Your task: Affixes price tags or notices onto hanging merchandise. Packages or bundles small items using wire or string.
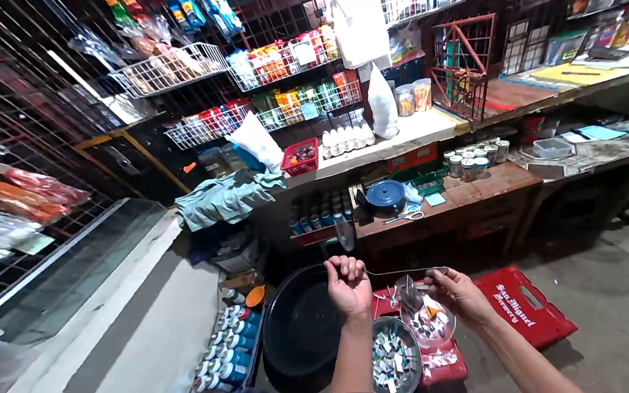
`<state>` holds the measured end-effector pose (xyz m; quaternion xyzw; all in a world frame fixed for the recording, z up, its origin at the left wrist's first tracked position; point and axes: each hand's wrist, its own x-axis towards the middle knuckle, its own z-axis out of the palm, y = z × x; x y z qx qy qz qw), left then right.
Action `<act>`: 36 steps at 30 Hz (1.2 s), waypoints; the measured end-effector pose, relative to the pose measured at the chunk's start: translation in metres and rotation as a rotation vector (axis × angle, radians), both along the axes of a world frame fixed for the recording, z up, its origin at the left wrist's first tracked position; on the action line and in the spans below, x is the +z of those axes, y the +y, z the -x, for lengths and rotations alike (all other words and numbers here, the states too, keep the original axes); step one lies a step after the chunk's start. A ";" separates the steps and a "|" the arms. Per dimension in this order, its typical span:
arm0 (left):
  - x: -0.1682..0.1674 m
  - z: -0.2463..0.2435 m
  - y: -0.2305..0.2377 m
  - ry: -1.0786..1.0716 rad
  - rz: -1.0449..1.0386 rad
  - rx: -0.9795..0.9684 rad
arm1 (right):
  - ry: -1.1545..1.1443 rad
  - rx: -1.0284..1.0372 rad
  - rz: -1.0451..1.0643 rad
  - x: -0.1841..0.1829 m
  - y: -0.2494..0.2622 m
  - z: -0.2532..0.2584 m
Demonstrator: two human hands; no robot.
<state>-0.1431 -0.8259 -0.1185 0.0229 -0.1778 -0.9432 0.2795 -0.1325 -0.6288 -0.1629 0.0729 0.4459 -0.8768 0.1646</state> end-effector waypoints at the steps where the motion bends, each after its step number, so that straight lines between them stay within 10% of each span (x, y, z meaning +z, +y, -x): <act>1: -0.004 -0.001 -0.003 -0.013 -0.010 0.008 | 0.028 -0.021 -0.019 0.001 -0.001 0.001; 4: -0.019 -0.004 -0.017 -0.279 0.169 0.201 | 0.169 -0.071 -0.154 -0.001 0.003 0.006; 8: -0.046 -0.020 -0.035 -0.379 1.277 0.664 | 0.291 -0.021 -0.314 -0.003 0.010 0.010; 12: -0.045 -0.031 0.005 -0.168 1.871 0.337 | 0.382 0.165 -0.387 0.000 0.005 0.010; 18: -0.051 -0.035 0.030 -0.270 1.636 -0.400 | 0.330 0.421 -0.142 -0.006 0.013 0.012; 27: -0.054 -0.047 0.037 -0.230 1.734 -0.020 | 0.151 0.308 -0.266 -0.017 0.017 0.009; 36: -0.055 -0.047 0.033 -0.317 1.633 -0.126 | 0.156 0.195 -0.103 -0.028 0.001 -0.003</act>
